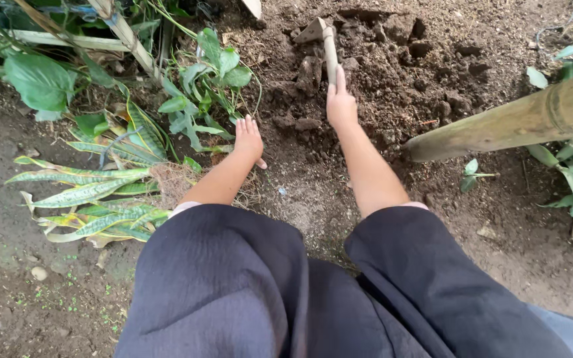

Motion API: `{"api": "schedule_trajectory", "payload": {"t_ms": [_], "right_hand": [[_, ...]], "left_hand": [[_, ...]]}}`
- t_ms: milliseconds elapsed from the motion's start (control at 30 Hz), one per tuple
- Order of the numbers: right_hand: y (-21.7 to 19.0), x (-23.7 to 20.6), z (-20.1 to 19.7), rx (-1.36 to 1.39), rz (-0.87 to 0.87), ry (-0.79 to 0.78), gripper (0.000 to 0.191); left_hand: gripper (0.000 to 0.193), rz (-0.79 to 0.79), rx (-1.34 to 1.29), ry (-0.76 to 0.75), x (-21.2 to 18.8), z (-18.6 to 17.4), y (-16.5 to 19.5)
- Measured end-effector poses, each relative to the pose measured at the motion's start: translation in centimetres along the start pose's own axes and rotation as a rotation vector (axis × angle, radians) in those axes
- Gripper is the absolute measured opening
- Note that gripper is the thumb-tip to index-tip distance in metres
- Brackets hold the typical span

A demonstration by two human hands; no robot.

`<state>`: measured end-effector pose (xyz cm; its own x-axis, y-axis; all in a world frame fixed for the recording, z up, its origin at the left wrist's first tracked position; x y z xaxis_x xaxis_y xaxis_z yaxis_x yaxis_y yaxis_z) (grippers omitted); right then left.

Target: The person digs a hole in a garden bed using a hoe, then handles uprooted snake plants with exposed roots, positioning them into the dug hole and working soil around the roots by hand. The person repeatedly chops and loosens the soil with the hoe while steadying the plants with the other hand.

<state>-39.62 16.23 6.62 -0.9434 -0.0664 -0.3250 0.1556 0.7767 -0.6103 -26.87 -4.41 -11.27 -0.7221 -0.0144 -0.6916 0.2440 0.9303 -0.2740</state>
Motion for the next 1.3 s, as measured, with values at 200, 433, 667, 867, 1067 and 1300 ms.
{"api": "schedule_trajectory", "payload": {"t_ms": [200, 433, 667, 867, 1067, 1300], "right_hand": [[5.0, -3.4, 0.7, -0.015, 0.079, -0.036, 0.059], [2.4, -3.7, -6.4, 0.368, -0.171, 0.086, 0.052], [1.2, -1.6, -5.5, 0.168, -0.228, 0.308, 0.054], [5.2, -0.9, -2.0, 0.309, 0.062, -0.022, 0.052], [4.5, -1.5, -10.1, 0.473, -0.203, 0.306, 0.054], [7.2, -1.3, -2.6, 0.047, 0.111, 0.008, 0.057]], "left_hand": [[0.155, -0.013, -0.04, 0.115, 0.2, -0.2, 0.0], [0.158, -0.019, -0.075, 0.051, 0.6, 0.4, -0.5], [0.16, -0.035, -0.048, 0.008, 0.6, 0.4, -0.2], [0.161, -0.021, -0.072, 0.064, 0.4, 0.1, -0.2], [0.159, -0.036, -0.024, 0.055, 0.6, 0.2, -0.2], [0.159, -0.056, -0.032, 0.064, 0.1, 0.3, -0.4]]}}
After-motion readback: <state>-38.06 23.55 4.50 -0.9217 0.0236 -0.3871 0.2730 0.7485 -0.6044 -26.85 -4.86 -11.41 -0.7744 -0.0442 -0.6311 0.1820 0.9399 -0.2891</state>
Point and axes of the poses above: each hand's wrist, its own x-axis towards the middle knuckle, its own z-axis out of the palm, y = z × x, the point moved 10 cm from there along x, towards the middle knuckle, and after that the axes turned 1 degree about z, right-handed, at the moved point
